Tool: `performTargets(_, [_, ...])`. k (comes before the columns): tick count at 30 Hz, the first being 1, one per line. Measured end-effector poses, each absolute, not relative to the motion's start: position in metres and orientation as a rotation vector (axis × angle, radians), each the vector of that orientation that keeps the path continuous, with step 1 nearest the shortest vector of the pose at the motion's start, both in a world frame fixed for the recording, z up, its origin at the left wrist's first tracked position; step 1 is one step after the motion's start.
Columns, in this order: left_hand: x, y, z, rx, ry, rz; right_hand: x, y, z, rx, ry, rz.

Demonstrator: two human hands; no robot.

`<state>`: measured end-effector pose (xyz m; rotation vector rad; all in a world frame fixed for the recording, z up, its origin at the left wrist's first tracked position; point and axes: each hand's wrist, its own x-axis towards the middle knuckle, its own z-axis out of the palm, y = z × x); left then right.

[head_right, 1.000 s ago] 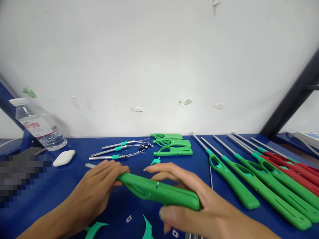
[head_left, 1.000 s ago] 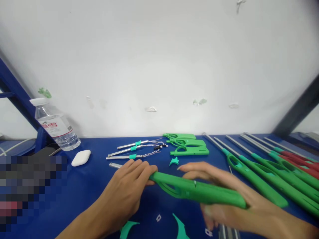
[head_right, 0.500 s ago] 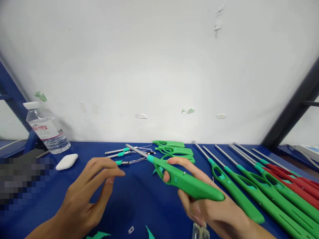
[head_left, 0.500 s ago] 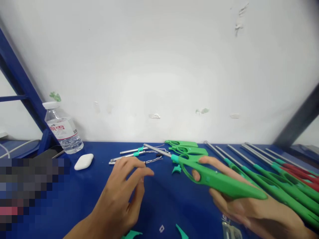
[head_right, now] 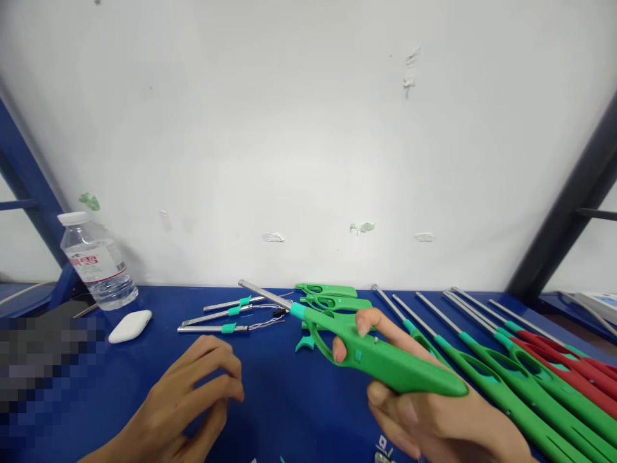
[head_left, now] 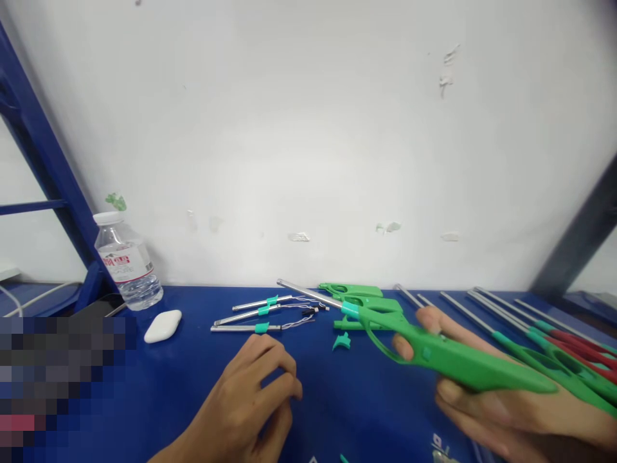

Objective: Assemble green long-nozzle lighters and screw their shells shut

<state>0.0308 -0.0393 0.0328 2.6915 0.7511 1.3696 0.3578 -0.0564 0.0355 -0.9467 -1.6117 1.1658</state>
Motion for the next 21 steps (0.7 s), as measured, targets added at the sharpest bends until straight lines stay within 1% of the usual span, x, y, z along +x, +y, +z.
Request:
performTargets(5, [0.031, -0.041, 0.032, 2.716, 0.739, 1.337, 0.348, -0.059, 0.051, -0.927, -1.494, 1.439])
performTargets(9, [0.033, -0.044, 0.038, 2.703, 0.813, 1.271, 0.337, -0.063, 0.063, -0.899, -1.437, 1.534])
performTargets(18, [0.033, -0.045, 0.037, 2.707, 0.809, 1.258, 0.334, -0.065, 0.058, -0.867, -1.345, 1.509])
performTargets(21, [0.034, -0.047, 0.039, 2.697, 0.818, 1.263, 0.337, -0.067, 0.056, -0.850, -1.491, 1.416])
